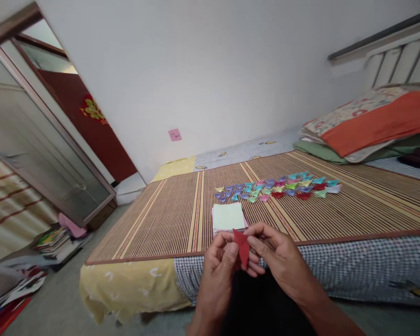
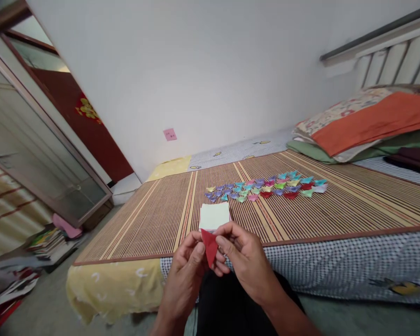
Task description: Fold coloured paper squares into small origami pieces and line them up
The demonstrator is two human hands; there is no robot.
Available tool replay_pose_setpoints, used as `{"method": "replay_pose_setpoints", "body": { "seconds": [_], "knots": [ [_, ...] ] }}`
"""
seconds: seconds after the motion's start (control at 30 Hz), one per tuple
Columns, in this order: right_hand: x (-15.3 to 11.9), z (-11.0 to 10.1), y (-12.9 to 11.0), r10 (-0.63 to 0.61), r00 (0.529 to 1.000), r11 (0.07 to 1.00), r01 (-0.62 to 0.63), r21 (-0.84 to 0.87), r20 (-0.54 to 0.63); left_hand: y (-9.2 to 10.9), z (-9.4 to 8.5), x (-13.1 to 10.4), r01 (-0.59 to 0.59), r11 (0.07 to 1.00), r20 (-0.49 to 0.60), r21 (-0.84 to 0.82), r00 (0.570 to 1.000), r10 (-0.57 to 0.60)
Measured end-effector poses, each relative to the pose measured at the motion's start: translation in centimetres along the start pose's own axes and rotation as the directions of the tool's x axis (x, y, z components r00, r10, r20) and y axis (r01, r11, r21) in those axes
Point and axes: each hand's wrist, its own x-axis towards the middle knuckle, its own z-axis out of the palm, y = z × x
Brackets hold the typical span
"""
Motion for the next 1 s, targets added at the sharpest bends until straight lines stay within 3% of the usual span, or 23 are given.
{"method": "replay_pose_setpoints", "body": {
  "seconds": [0.23,0.33,0.4,0.47,0.57,0.67,0.73,0.8,0.93,1.0],
  "knots": [
    [-0.2,0.2,0.0,-0.045,0.998,0.999,0.044,0.021,0.035,0.4,0.5,-0.4,-0.047,0.997,-0.046,0.055,0.998,0.05],
    [-0.3,0.2,-0.1,-0.071,0.997,0.995,0.073,-0.066,0.029,0.8,0.7,-0.8,-0.061,0.987,-0.092,0.146,0.993,0.075],
    [-0.4,0.2,-0.2,-0.158,0.987,0.968,0.156,-0.197,0.003,0.9,0.7,-1.1,-0.077,0.959,-0.135,0.274,0.984,0.118],
    [-0.7,0.4,-0.5,-0.342,0.939,0.868,0.302,-0.394,-0.034,1.0,0.6,-1.4,-0.124,0.872,-0.197,0.473,0.95,0.242],
    [-1.2,1.0,-1.3,-0.568,0.822,0.641,0.469,-0.607,0.036,0.9,0.1,-1.8,-0.234,0.64,-0.181,0.731,0.839,0.514],
    [-1.6,1.8,-1.7,-0.628,0.757,0.508,0.576,-0.64,0.182,0.7,-0.3,-2.0,-0.367,0.448,-0.029,0.815,0.746,0.665],
    [-1.7,2.2,-1.5,-0.654,0.718,0.448,0.623,-0.642,0.24,0.5,-0.3,-2.1,-0.402,0.398,0.024,0.824,0.727,0.686],
    [-1.6,2.5,-1.2,-0.68,0.682,0.394,0.65,-0.65,0.27,0.5,-0.1,-2.2,-0.379,0.435,-0.009,0.817,0.746,0.666],
    [-1.5,2.4,-0.7,-0.744,0.606,0.313,0.687,-0.656,0.281,0.6,0.6,-2.6,-0.273,0.698,-0.239,0.662,0.805,0.542],
    [-1.6,2.3,-0.7,-0.765,0.585,0.314,0.703,-0.638,0.268,0.7,1.0,-2.7,-0.267,0.783,-0.301,0.561,0.816,0.493]
  ]
}}
